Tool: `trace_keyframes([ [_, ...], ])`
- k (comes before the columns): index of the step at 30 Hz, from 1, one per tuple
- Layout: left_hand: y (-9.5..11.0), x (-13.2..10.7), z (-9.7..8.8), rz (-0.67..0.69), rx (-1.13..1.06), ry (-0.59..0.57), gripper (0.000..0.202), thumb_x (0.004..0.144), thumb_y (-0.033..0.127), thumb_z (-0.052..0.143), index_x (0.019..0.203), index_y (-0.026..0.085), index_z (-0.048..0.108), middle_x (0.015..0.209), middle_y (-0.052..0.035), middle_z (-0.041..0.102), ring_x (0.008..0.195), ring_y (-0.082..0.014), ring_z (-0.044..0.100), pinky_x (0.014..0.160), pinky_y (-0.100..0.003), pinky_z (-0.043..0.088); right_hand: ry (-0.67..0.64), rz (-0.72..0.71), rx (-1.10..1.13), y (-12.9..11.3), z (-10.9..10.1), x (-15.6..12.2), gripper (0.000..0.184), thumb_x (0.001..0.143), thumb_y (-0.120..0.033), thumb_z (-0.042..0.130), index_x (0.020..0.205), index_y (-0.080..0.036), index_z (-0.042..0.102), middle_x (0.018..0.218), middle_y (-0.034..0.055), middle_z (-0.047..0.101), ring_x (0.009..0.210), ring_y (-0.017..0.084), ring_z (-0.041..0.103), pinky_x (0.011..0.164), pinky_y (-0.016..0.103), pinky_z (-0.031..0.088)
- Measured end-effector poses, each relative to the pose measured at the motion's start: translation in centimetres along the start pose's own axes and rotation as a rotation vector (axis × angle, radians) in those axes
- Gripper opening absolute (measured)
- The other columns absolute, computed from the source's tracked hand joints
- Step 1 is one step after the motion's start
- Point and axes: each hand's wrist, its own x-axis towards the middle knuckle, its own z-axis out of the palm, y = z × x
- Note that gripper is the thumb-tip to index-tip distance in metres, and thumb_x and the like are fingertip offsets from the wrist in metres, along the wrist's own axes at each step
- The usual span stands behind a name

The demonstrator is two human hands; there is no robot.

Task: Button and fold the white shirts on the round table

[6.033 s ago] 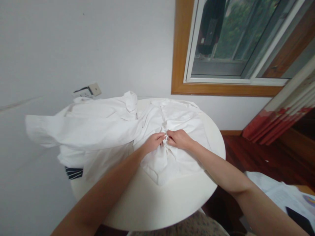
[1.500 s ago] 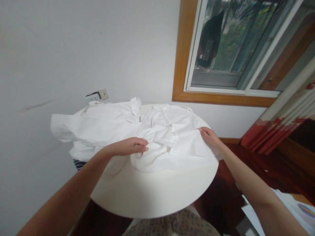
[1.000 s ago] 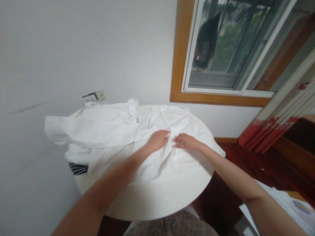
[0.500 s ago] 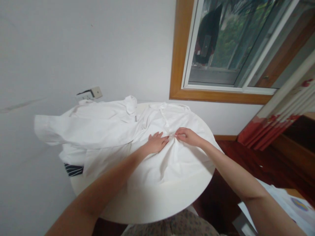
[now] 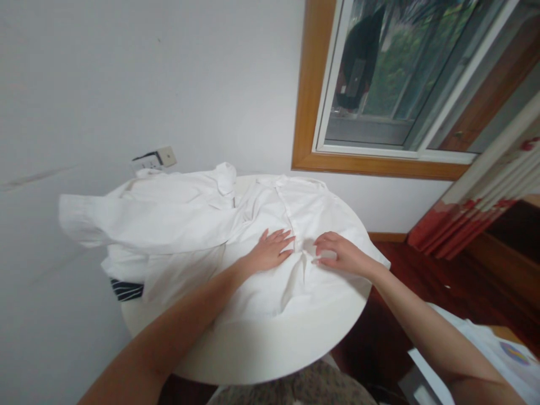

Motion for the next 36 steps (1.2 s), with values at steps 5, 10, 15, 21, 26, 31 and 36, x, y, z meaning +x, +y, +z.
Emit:
trace_keyframes([
  [5,-1.6,0.6,0.3,0.019,-0.008,-0.049,0.06,0.091,0.061,0.032,0.144,0.034,0.032,0.154,-0.0034,0.028,0.143,-0.0221,0.022,0.115,-0.052,0.009,-0.134,-0.092,0.104,0.6,1.6,-0.9,0.036,0.076,-0.047,0.07,0.105,-0.025,0.068,0.124,0.0076,0.058,0.116,0.021,0.053,0.1,0.034,0.04],
  [10,-2.1,0.3,0.1,0.026,-0.032,0.011,0.055,0.092,0.059,0.03,0.141,0.034,0.039,0.153,-0.0023,0.031,0.141,-0.0185,0.025,0.116,-0.047,0.011,-0.008,-0.121,0.069,2.2,4.2,-0.5,0.029,0.077,-0.046,0.07,0.097,-0.025,0.072,0.116,0.0086,0.061,0.11,0.021,0.055,0.098,0.035,0.041],
  [15,-2.0,0.0,0.0,0.041,-0.01,-0.022,0.054,0.094,0.057,0.027,0.143,0.036,0.034,0.155,-0.0017,0.027,0.143,-0.0187,0.022,0.116,-0.047,0.009,-0.01,-0.131,0.082,1.6,4.0,-0.6,0.022,0.088,-0.038,0.057,0.096,-0.024,0.073,0.115,0.0101,0.063,0.109,0.021,0.057,0.096,0.036,0.043],
  [21,-1.7,-0.7,-0.6,0.058,0.007,-0.103,0.059,0.092,0.061,0.025,0.146,0.037,0.025,0.156,-0.0029,0.021,0.144,-0.0221,0.017,0.115,-0.054,0.004,-0.022,-0.024,0.394,0.3,0.4,0.4,0.032,0.092,-0.044,0.05,0.097,-0.019,0.07,0.113,0.0101,0.065,0.105,0.019,0.06,0.094,0.034,0.045],
  [26,-1.1,-2.8,-1.1,0.09,-0.015,-0.062,0.057,0.093,0.06,0.028,0.145,0.038,0.028,0.156,-0.0021,0.023,0.143,-0.0221,0.019,0.115,-0.051,0.004,-0.458,0.067,0.603,0.0,-1.3,0.6,0.038,0.088,-0.048,0.056,0.101,-0.015,0.069,0.11,0.0094,0.067,0.102,0.018,0.061,0.09,0.031,0.046],
  [31,-0.5,-4.2,-1.5,0.12,-0.031,-0.093,0.054,0.092,0.059,0.033,0.142,0.041,0.033,0.155,-0.0008,0.024,0.142,-0.0237,0.023,0.115,-0.052,0.009,-0.701,0.088,0.62,0.9,-2.5,2.2,0.043,0.088,-0.049,0.054,0.11,-0.016,0.069,0.11,0.0079,0.069,0.105,0.018,0.062,0.094,0.03,0.045],
  [36,-0.6,-0.7,-2.7,0.088,-0.041,-0.035,0.043,0.096,0.047,0.031,0.12,0.029,0.062,0.129,-0.0024,0.06,0.121,-0.0202,0.052,0.103,-0.036,0.038,-0.176,0.271,0.2,4.5,-1.1,8.3,0.038,0.092,-0.042,0.046,0.112,-0.017,0.068,0.117,0.0084,0.067,0.11,0.022,0.059,0.1,0.036,0.041],
])
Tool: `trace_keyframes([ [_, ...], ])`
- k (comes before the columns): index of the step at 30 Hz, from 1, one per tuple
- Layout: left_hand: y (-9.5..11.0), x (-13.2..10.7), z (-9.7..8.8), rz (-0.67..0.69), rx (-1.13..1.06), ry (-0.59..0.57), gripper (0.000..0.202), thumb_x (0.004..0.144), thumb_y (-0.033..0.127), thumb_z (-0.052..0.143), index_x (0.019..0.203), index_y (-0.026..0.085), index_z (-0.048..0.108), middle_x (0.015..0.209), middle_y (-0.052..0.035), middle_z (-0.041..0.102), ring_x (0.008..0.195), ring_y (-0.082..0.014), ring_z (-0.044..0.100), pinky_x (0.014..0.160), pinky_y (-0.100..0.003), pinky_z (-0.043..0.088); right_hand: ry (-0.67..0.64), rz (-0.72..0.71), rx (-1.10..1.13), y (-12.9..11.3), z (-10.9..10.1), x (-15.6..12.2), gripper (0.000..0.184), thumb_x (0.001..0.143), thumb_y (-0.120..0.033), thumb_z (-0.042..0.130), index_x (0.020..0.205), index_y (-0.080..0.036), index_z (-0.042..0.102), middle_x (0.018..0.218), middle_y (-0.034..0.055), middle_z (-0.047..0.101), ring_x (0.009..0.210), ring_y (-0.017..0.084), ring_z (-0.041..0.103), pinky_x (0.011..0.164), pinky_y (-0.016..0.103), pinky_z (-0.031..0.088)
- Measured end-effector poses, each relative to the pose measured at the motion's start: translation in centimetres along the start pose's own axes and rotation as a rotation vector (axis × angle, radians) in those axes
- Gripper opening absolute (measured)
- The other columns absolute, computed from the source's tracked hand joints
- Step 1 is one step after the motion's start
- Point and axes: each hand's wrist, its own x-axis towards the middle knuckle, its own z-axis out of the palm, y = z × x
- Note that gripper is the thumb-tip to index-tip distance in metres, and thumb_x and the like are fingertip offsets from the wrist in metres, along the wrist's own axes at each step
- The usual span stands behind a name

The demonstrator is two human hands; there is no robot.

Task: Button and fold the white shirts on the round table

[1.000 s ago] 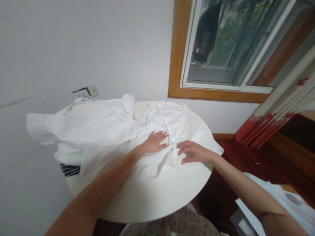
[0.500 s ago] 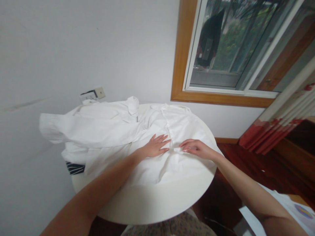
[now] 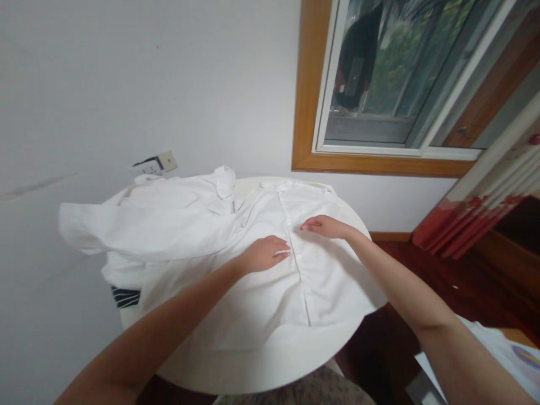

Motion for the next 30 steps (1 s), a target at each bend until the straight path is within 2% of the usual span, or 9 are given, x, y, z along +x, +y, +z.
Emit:
trace_keyframes([
  [3,-0.9,3.4,0.1,-0.122,0.074,0.105,0.04,0.096,0.034,0.031,0.11,0.022,0.067,0.11,-0.0061,0.069,0.107,-0.02,0.06,0.097,-0.034,0.044,0.116,0.182,-0.356,1.2,2.3,3.9,0.038,0.093,-0.035,0.044,0.125,-0.022,0.06,0.135,0.0092,0.055,0.127,0.025,0.046,0.106,0.04,0.034],
  [6,-2.0,5.4,1.7,-0.242,0.159,0.22,0.04,0.094,0.031,0.037,0.128,0.02,0.056,0.131,-0.0092,0.057,0.124,-0.0232,0.049,0.107,-0.042,0.035,0.132,0.298,-0.503,2.3,5.3,5.6,0.051,0.096,-0.046,0.032,0.143,-0.029,0.038,0.153,0.0066,0.03,0.141,0.03,0.024,0.108,0.056,0.024],
  [8,-2.8,5.7,3.0,-0.318,0.175,0.213,0.045,0.094,0.037,0.035,0.136,0.026,0.047,0.144,-0.0066,0.045,0.133,-0.0255,0.038,0.111,-0.051,0.026,0.176,0.295,-0.541,2.9,6.6,5.7,0.056,0.096,-0.053,0.022,0.148,-0.03,0.027,0.157,0.0048,0.017,0.144,0.028,0.012,0.11,0.06,0.014],
  [11,-3.8,5.6,4.1,-0.423,0.159,0.174,0.054,0.092,0.053,0.031,0.141,0.034,0.039,0.151,-0.0024,0.034,0.14,-0.0306,0.027,0.11,-0.062,0.017,0.186,0.273,-0.551,3.4,7.3,5.2,0.063,0.093,-0.062,0.016,0.149,-0.032,0.024,0.158,0.0031,0.012,0.145,0.027,0.006,0.111,0.059,0.008],
  [17,-4.1,5.3,4.2,-0.663,0.181,0.19,0.074,0.086,0.069,0.024,0.146,0.027,0.033,0.155,-0.0078,0.024,0.142,-0.0381,0.015,0.107,-0.07,0.008,0.229,0.371,-0.557,3.1,7.0,4.9,0.07,0.088,-0.07,0.009,0.149,-0.037,0.02,0.159,0.0013,0.007,0.145,0.032,0.001,0.108,0.065,0.004],
  [23,-3.1,4.1,3.4,-0.642,0.164,0.047,0.078,0.083,0.074,0.023,0.146,0.03,0.03,0.156,-0.0085,0.02,0.141,-0.0409,0.014,0.103,-0.072,0.015,0.138,0.392,-0.524,2.1,7.5,3.3,0.072,0.087,-0.071,0.008,0.15,-0.036,0.015,0.159,0.0005,0.003,0.144,0.032,-0.004,0.107,0.067,0.002],
  [26,-2.7,4.0,2.0,-0.563,0.196,-0.007,0.068,0.084,0.068,0.032,0.137,0.027,0.046,0.144,-0.0145,0.043,0.131,-0.0421,0.035,0.096,-0.069,0.03,0.093,0.404,-0.502,1.0,7.3,2.1,0.075,0.086,-0.073,0.013,0.15,-0.034,0.016,0.159,0.0041,0.005,0.144,0.035,0.001,0.104,0.07,0.008],
  [28,-2.7,4.5,1.2,-0.505,0.247,0.038,0.052,0.09,0.053,0.034,0.124,0.023,0.058,0.127,-0.0157,0.057,0.121,-0.0373,0.047,0.095,-0.062,0.036,0.053,0.41,-0.494,0.3,6.6,2.0,0.071,0.087,-0.071,0.02,0.147,-0.033,0.029,0.156,0.0084,0.019,0.141,0.038,0.014,0.102,0.07,0.017],
  [30,-3.1,5.2,1.0,-0.449,0.297,0.155,0.042,0.093,0.038,0.033,0.12,0.021,0.061,0.123,-0.0145,0.06,0.121,-0.0316,0.049,0.1,-0.054,0.035,0.069,0.411,-0.516,-0.1,5.6,2.5,0.06,0.092,-0.061,0.021,0.137,-0.03,0.047,0.149,0.011,0.035,0.136,0.036,0.028,0.101,0.065,0.025],
])
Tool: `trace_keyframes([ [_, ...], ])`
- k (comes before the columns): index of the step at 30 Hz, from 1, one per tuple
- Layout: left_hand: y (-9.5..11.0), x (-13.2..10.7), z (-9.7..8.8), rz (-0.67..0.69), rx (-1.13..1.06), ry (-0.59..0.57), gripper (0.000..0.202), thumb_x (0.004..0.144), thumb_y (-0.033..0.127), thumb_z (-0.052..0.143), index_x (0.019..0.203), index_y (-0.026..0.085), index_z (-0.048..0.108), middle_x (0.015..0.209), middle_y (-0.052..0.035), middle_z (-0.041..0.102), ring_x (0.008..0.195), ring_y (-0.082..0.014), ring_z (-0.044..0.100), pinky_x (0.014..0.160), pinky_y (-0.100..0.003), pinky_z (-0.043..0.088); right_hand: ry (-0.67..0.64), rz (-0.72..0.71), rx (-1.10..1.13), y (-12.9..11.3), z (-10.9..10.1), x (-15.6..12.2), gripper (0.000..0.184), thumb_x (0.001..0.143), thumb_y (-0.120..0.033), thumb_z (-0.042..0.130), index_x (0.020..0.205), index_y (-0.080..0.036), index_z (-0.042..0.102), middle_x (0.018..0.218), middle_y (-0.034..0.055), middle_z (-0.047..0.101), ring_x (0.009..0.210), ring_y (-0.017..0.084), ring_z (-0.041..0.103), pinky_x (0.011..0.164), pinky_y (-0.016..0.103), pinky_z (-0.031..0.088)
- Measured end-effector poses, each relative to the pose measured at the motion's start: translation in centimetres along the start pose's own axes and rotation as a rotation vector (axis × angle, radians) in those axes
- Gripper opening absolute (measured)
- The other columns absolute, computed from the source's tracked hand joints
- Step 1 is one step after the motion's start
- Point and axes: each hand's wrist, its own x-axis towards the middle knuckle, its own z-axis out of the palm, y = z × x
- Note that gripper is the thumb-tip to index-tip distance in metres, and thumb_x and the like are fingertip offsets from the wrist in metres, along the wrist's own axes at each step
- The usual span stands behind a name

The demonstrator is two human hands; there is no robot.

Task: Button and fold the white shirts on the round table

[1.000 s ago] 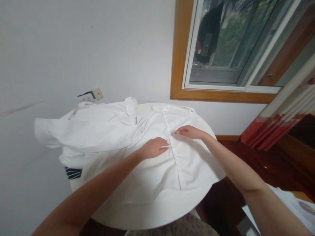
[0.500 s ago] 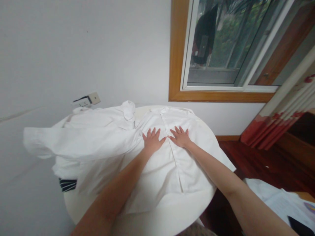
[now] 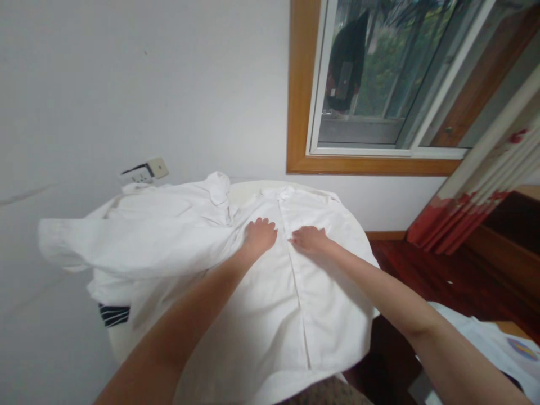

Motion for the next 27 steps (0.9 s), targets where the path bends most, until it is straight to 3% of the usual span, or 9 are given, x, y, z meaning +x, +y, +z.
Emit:
trace_keyframes([
  [2,-0.2,0.7,0.8,0.017,-0.017,0.094,0.042,0.093,0.03,0.032,0.126,0.022,0.056,0.134,-0.0119,0.054,0.128,-0.0277,0.043,0.107,-0.049,0.03,0.117,0.02,-0.032,0.3,-0.5,1.0,0.052,0.097,-0.048,0.02,0.13,-0.028,0.054,0.147,0.0105,0.039,0.137,0.032,0.029,0.105,0.058,0.025],
  [4,-0.5,1.1,2.0,0.001,-0.053,0.097,0.045,0.094,0.031,0.031,0.133,0.024,0.051,0.143,-0.0091,0.045,0.133,-0.0266,0.038,0.11,-0.049,0.026,0.224,0.041,-0.054,0.9,-0.3,2.3,0.049,0.097,-0.043,0.021,0.137,-0.029,0.047,0.153,0.0076,0.029,0.142,0.028,0.017,0.109,0.055,0.019],
  [8,-1.3,1.3,3.8,-0.154,-0.101,0.03,0.059,0.091,0.05,0.033,0.145,0.024,0.035,0.153,-0.0113,0.03,0.14,-0.0317,0.026,0.111,-0.055,0.02,0.17,0.074,-0.015,2.3,1.7,3.9,0.059,0.095,-0.055,0.018,0.149,-0.031,0.023,0.158,0.0049,0.014,0.145,0.026,0.007,0.112,0.055,0.009],
  [13,-1.6,1.0,3.8,-0.262,-0.085,-0.035,0.072,0.088,0.064,0.025,0.145,0.022,0.034,0.154,-0.0141,0.025,0.142,-0.036,0.018,0.11,-0.063,0.011,0.157,0.085,0.003,2.8,2.8,4.3,0.065,0.093,-0.062,0.012,0.149,-0.031,0.021,0.158,0.0041,0.01,0.145,0.027,0.005,0.11,0.06,0.006],
  [17,-1.2,0.1,2.6,-0.234,-0.052,-0.093,0.075,0.087,0.066,0.025,0.146,0.02,0.033,0.153,-0.0166,0.026,0.139,-0.0393,0.023,0.106,-0.066,0.02,0.153,0.06,-0.005,2.8,2.8,3.2,0.065,0.093,-0.062,0.012,0.149,-0.031,0.021,0.158,0.0038,0.01,0.145,0.029,0.005,0.109,0.063,0.006],
  [20,-0.8,-0.2,1.2,-0.153,0.005,-0.103,0.072,0.085,0.065,0.034,0.134,0.014,0.05,0.135,-0.0221,0.05,0.125,-0.0415,0.042,0.097,-0.06,0.036,0.151,0.033,-0.019,2.8,3.2,1.6,0.065,0.093,-0.061,0.011,0.15,-0.03,0.02,0.158,0.0041,0.011,0.145,0.029,0.005,0.108,0.063,0.006],
  [22,-0.7,0.3,0.7,-0.087,0.032,-0.052,0.061,0.088,0.057,0.037,0.122,0.012,0.06,0.121,-0.0217,0.059,0.119,-0.0388,0.048,0.096,-0.054,0.039,0.146,0.035,-0.027,2.8,3.4,0.5,0.065,0.093,-0.061,0.011,0.15,-0.029,0.02,0.158,0.0048,0.011,0.145,0.029,0.005,0.108,0.063,0.006],
  [25,-0.8,1.7,1.4,0.005,0.008,0.073,0.048,0.093,0.041,0.033,0.128,0.017,0.056,0.134,-0.0157,0.053,0.13,-0.0321,0.041,0.106,-0.048,0.031,0.135,0.054,-0.028,2.6,3.3,-0.8,0.065,0.094,-0.059,0.013,0.15,-0.027,0.022,0.158,0.0061,0.012,0.145,0.03,0.005,0.108,0.063,0.008],
  [27,-1.1,2.6,2.5,0.02,-0.035,0.069,0.05,0.094,0.038,0.031,0.137,0.02,0.047,0.145,-0.0113,0.043,0.135,-0.0295,0.034,0.11,-0.046,0.026,0.122,0.055,-0.02,2.5,2.7,-1.0,0.064,0.093,-0.06,0.017,0.148,-0.028,0.027,0.157,0.007,0.017,0.144,0.031,0.01,0.108,0.063,0.011],
])
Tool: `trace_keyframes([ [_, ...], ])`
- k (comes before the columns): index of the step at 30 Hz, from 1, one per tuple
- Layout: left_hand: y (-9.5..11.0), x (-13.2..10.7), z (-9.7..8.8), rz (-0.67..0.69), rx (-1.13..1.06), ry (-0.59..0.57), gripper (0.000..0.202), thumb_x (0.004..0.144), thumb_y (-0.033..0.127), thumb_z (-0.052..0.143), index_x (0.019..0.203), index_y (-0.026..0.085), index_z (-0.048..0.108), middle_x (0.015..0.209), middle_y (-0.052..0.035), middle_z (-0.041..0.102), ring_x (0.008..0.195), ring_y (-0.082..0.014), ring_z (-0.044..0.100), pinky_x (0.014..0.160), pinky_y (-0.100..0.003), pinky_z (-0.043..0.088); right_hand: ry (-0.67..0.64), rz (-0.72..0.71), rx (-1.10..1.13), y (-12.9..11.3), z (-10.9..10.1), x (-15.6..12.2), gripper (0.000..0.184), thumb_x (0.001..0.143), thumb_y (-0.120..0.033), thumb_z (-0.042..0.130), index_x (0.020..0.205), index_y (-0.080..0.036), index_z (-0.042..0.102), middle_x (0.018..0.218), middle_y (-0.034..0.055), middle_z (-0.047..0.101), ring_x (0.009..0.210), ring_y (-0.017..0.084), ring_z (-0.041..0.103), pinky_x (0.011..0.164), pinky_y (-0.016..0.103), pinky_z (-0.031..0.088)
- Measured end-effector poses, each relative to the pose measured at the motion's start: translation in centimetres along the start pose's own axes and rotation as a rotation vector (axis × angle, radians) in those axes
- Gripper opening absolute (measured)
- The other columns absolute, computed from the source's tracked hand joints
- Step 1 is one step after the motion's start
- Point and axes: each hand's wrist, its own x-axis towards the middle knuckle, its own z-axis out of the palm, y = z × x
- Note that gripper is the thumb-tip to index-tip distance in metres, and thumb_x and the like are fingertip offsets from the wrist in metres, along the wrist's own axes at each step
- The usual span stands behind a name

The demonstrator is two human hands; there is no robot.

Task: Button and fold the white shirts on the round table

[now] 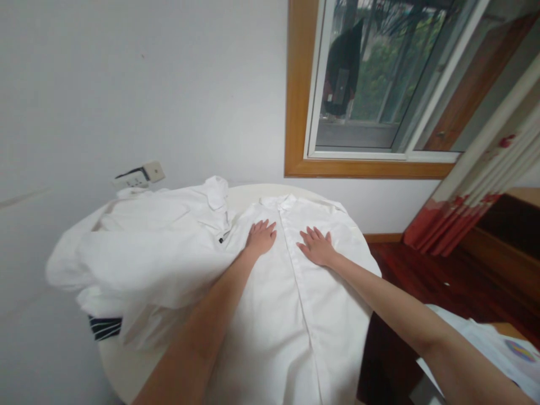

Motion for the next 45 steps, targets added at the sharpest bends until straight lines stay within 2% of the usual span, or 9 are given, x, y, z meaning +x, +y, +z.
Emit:
trace_keyframes([
  [5,-0.8,0.6,1.8,-0.021,-0.069,-0.09,0.056,0.093,0.047,0.03,0.143,0.023,0.039,0.152,-0.0086,0.031,0.141,-0.0314,0.024,0.112,-0.049,0.022,0.106,0.005,0.002,-0.6,-2.1,3.6,0.054,0.094,-0.056,0.027,0.129,-0.025,0.053,0.143,0.0115,0.043,0.133,0.03,0.033,0.107,0.056,0.022],
  [10,-0.7,0.3,1.3,-0.051,-0.06,-0.053,0.061,0.092,0.051,0.033,0.146,0.022,0.034,0.153,-0.0105,0.03,0.142,-0.0309,0.023,0.113,-0.047,0.022,0.177,-0.138,0.058,-2.9,-2.3,9.9,0.051,0.093,-0.03,0.035,0.14,-0.01,0.039,0.144,0.0113,0.043,0.132,0.018,0.038,0.109,0.025,0.026],
  [15,-0.8,0.3,1.2,-0.047,-0.031,-0.087,0.061,0.092,0.052,0.031,0.143,0.018,0.039,0.15,-0.0118,0.035,0.14,-0.0304,0.027,0.113,-0.044,0.023,0.153,-0.083,0.073,-5.0,-0.1,13.0,0.058,0.097,-0.039,0.025,0.143,-0.007,0.034,0.151,0.0133,0.032,0.141,0.021,0.025,0.113,0.033,0.021],
  [19,-1.0,0.3,1.7,-0.026,-0.03,-0.035,0.061,0.093,0.052,0.031,0.142,0.017,0.041,0.149,-0.0142,0.037,0.139,-0.0317,0.029,0.113,-0.046,0.024,0.133,-0.061,0.083,-5.1,1.2,13.3,0.064,0.095,-0.051,0.023,0.145,-0.011,0.033,0.156,0.0103,0.021,0.143,0.024,0.018,0.114,0.039,0.017],
  [23,-1.1,0.3,1.9,-0.029,-0.019,-0.026,0.06,0.093,0.051,0.032,0.142,0.018,0.042,0.148,-0.0128,0.039,0.139,-0.0311,0.03,0.113,-0.045,0.025,0.125,-0.039,0.103,-5.2,1.1,13.3,0.061,0.095,-0.053,0.022,0.144,-0.018,0.033,0.154,0.0066,0.027,0.142,0.021,0.02,0.113,0.038,0.016],
  [33,-0.9,0.0,1.4,-0.018,-0.05,-0.022,0.058,0.093,0.047,0.033,0.141,0.016,0.042,0.146,-0.0129,0.041,0.14,-0.0275,0.029,0.115,-0.042,0.022,0.08,0.045,0.116,-6.6,0.8,13.8,0.072,0.093,-0.061,0.016,0.148,-0.015,0.026,0.155,0.0133,0.022,0.143,0.026,0.014,0.113,0.045,0.012],
  [37,-1.0,0.1,1.7,-0.121,-0.054,0.038,0.07,0.089,0.057,0.038,0.144,0.014,0.036,0.148,-0.0153,0.037,0.142,-0.0318,0.021,0.115,-0.046,0.02,0.11,0.009,0.146,-6.3,0.9,13.7,0.066,0.092,-0.063,0.023,0.145,-0.026,0.034,0.156,0.0089,0.019,0.144,0.027,0.014,0.112,0.047,0.013],
  [41,-1.4,0.5,2.2,-0.203,-0.047,0.027,0.067,0.091,0.053,0.035,0.14,0.008,0.04,0.146,-0.0193,0.039,0.139,-0.0316,0.03,0.112,-0.043,0.027,0.301,-0.005,0.2,-5.1,0.5,13.2,0.053,0.097,-0.045,0.02,0.139,-0.025,0.045,0.148,0.0072,0.038,0.137,0.02,0.03,0.111,0.039,0.023],
  [45,-2.3,0.8,2.1,-0.24,-0.09,0.093,0.057,0.093,0.039,0.037,0.138,0.005,0.042,0.141,-0.019,0.046,0.135,-0.028,0.038,0.112,-0.039,0.029,0.405,0.21,0.15,-2.3,0.6,12.0,0.049,0.096,-0.031,0.022,0.133,-0.02,0.051,0.142,0.0105,0.046,0.136,0.024,0.03,0.112,0.046,0.019],
])
